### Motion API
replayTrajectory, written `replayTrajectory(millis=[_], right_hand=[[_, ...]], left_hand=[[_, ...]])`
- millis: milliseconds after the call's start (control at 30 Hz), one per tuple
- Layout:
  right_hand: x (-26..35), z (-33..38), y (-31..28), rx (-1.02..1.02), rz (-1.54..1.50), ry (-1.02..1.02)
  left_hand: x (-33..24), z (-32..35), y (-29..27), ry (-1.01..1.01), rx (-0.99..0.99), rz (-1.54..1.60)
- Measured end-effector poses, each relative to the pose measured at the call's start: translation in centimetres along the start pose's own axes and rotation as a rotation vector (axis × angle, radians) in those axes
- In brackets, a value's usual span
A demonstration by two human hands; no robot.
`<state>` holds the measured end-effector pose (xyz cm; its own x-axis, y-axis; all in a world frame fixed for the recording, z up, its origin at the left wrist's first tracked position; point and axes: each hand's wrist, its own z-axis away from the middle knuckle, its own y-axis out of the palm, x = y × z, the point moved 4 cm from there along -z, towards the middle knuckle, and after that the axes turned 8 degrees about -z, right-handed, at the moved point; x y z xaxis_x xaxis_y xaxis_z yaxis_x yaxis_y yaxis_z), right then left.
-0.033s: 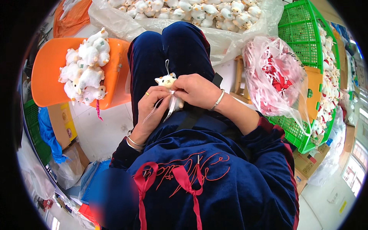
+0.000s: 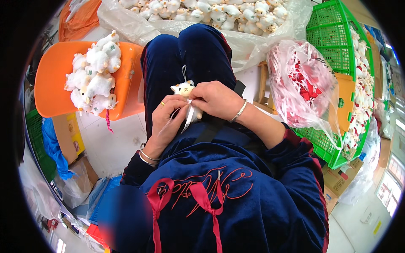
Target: The person sits on the floor and ties red ribbons around the necks of small white stuffed toys. They pick up each toy, wrap the ribbon, and place the finished items into a green basket.
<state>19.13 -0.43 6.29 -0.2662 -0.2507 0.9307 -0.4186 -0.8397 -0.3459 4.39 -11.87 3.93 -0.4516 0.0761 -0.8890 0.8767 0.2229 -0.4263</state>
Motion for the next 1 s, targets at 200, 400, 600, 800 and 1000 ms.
replayTrajectory(millis=[200,400,600,800,1000], right_hand=[[-1.0,0.4,-0.2,-0.022,-0.405,0.411],[-1.9,1.0,0.2,0.061,-0.768,0.588],[-1.4,0.9,0.9,-0.063,-0.428,0.289],[0.1,0.5,1.3,-0.275,0.066,0.046],[0.0,0.6,2.2,-0.272,0.303,-0.109]], left_hand=[[-1.2,-0.2,-0.1,0.119,0.048,-0.133],[-1.4,-0.7,0.2,0.129,0.017,-0.159],[-0.6,-0.6,0.4,-0.037,-0.018,-0.058],[-0.3,-0.5,0.6,-0.016,-0.084,0.022],[-0.4,-0.4,0.5,0.029,-0.058,0.014]])
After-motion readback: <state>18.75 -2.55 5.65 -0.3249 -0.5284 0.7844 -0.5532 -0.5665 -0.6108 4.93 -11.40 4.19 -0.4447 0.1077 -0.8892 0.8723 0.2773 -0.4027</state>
